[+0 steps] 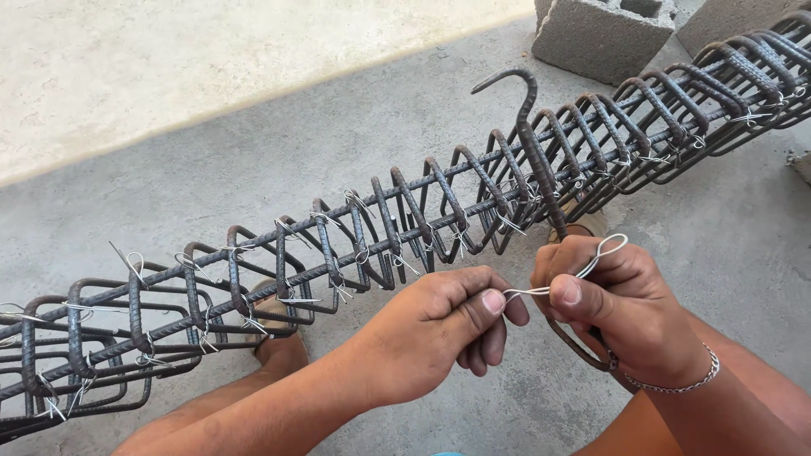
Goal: The person ties a rebar cage using thin wire and a hook tool. They wrap the wire around the intersections of the rebar and twist it to secure the structure.
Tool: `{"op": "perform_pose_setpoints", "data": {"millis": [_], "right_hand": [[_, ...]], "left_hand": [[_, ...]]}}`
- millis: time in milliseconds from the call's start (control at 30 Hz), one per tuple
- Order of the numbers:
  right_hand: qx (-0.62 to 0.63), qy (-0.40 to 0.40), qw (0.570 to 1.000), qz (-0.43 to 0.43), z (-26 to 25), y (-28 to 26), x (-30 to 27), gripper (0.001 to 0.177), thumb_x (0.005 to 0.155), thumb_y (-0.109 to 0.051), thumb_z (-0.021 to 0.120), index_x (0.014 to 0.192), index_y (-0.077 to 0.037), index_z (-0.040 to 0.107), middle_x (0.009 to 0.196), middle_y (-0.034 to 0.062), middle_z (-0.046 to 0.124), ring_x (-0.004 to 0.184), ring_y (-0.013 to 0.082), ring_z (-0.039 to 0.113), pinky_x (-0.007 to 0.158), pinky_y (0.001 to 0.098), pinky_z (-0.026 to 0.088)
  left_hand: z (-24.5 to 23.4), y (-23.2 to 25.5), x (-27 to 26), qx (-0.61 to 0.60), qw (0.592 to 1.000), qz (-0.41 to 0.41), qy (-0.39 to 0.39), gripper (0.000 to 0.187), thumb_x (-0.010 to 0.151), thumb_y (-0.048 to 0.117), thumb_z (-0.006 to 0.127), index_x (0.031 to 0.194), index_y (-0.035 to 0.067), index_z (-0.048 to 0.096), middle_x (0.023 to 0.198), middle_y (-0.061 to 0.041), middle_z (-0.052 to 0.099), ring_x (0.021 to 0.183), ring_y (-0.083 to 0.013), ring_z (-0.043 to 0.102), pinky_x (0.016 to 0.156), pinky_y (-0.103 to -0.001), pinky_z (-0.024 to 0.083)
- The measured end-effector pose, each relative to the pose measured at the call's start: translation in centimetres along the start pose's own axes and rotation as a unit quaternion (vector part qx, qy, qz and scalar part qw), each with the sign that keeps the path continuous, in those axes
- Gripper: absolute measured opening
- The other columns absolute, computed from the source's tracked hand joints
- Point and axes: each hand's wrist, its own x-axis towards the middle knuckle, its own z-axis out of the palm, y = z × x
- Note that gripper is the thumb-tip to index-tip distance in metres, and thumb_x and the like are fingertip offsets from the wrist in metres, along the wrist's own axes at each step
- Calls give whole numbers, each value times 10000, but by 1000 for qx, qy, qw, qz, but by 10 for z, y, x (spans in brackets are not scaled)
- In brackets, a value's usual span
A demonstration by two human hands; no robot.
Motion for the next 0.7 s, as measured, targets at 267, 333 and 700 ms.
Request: {"op": "perform_pose_setpoints", "data": {"millis": [267,333,700], "right_hand": [[-72,-18,997,0,13,0,-2,215,970,-120,600,781,-18,619,724,53,575,627,132,495,580,267,481],[-107,5,994,-11,15,1,-3,210,974,-87,571,779,-28,620,711,31,571,606,101,443,572,250,473],[-183,-1,978,-100,25,-3,-5,222,935,-102,562,724,-37,586,685,44,609,579,111,419,530,247,400]], "left_hand": [[23,1,-13,134,987,44,75,171,1012,117,536,960,72,693,612,3,589,507,-107,487,472,-286,421],[24,1,-14,169,976,78,113,137,979,115,573,941,72,698,608,-4,600,490,-114,489,446,-297,424],[25,2,-22,275,950,144,32,128,960,155,534,972,98,649,784,-68,754,600,-297,735,527,-388,552]]}}
